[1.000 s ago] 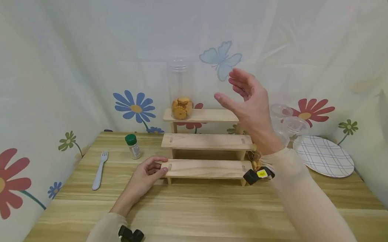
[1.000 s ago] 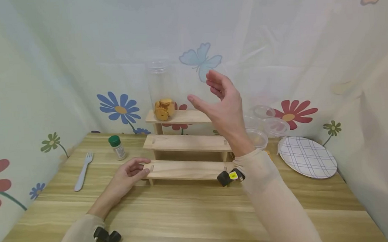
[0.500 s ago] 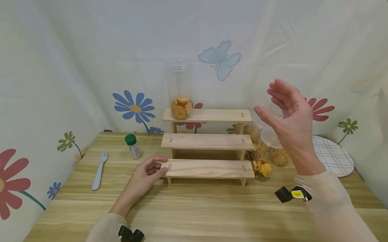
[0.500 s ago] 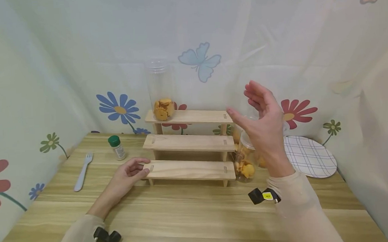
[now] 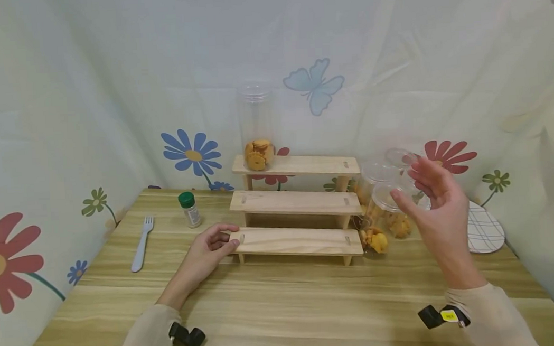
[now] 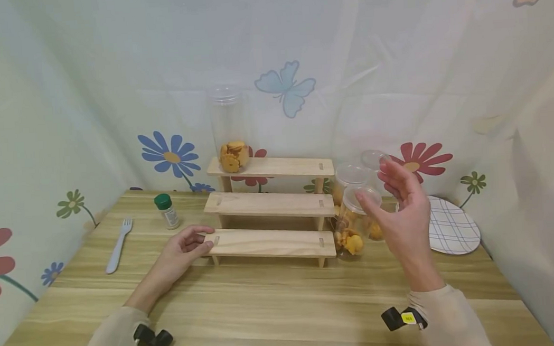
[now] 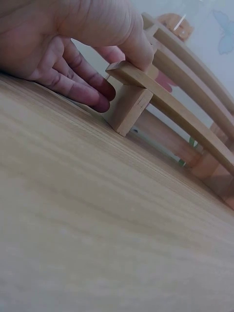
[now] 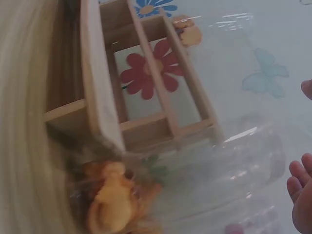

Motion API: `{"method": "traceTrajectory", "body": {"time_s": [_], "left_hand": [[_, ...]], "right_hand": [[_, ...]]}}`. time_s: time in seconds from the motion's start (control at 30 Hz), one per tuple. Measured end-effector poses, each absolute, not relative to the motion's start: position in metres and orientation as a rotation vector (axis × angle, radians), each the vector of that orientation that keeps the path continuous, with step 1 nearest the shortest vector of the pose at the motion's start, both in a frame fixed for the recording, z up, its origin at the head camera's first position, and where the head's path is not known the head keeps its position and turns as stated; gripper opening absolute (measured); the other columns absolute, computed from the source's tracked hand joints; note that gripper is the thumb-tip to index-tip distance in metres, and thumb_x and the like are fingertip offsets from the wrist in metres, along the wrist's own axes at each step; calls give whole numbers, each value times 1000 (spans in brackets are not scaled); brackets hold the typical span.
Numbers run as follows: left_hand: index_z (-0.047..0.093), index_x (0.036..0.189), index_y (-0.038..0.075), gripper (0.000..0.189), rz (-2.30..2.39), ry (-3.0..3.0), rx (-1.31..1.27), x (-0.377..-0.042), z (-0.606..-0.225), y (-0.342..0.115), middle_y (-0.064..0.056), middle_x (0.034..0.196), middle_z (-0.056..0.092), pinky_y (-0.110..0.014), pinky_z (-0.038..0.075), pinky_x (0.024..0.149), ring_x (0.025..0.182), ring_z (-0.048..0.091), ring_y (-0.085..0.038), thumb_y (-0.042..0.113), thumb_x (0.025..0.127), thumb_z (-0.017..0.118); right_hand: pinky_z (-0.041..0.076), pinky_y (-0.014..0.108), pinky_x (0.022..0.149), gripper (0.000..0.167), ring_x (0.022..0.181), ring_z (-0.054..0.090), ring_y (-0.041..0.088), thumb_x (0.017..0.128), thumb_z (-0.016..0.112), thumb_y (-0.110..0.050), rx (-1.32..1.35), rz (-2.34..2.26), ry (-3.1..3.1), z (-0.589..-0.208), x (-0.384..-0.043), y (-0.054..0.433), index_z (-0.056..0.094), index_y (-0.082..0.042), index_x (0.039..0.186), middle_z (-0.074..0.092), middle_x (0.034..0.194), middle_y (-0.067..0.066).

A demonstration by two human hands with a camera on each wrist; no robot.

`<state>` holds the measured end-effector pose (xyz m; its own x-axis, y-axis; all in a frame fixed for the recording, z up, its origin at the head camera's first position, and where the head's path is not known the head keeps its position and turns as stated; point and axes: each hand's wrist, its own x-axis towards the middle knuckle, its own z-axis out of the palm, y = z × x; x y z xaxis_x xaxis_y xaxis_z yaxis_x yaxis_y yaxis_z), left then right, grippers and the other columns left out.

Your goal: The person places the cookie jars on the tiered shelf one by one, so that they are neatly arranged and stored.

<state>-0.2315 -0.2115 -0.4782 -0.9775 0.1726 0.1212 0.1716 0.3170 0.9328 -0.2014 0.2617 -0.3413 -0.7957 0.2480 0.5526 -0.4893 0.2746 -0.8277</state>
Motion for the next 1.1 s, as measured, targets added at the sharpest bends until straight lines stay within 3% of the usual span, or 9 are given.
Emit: {"method": "traceTrajectory", "body": {"time_s": [0.27,0.47,0.67,0.93,1.1], "left_hand": [[69,142,16,38,1809,2537,324,-231,-479,-211,-13,121,75,-30,59,91,107,74,-26,31,108,78],[69,143,15,38,1809,2535,324,-232,-480,-211,-14,122,75,-30,59,91,107,73,-27,30,109,77],[69,143,16,38,1807,2540,302,-231,-478,-211,-14,122,75,-29,58,90,107,73,-25,31,109,77],[69,143,12,40,1822,2526,328,-229,-476,-211,-17,120,74,-29,58,88,104,72,-24,29,109,77],[69,144,13,39,1819,2527,318,-231,-477,-212,-15,121,74,-30,58,88,105,72,-24,30,109,77]], "right_hand": [[50,17,110,69,131,67,18,89,87,11,141,1685,-1890,-373,-194,274,63,-4,152,69,146,10],[51,17,109,70,127,68,14,88,86,15,73,1813,-1855,-393,-194,275,62,0,151,70,143,7],[50,16,109,73,126,66,11,90,90,6,-4,1759,-1961,-409,-195,272,60,-6,155,70,140,1],[50,15,107,73,125,66,11,90,91,5,-5,1783,-2006,-428,-200,268,60,-5,154,71,134,-6],[49,17,106,65,125,64,12,93,91,-2,-12,1755,-2097,-438,-204,265,61,-8,150,71,126,-10]]}}
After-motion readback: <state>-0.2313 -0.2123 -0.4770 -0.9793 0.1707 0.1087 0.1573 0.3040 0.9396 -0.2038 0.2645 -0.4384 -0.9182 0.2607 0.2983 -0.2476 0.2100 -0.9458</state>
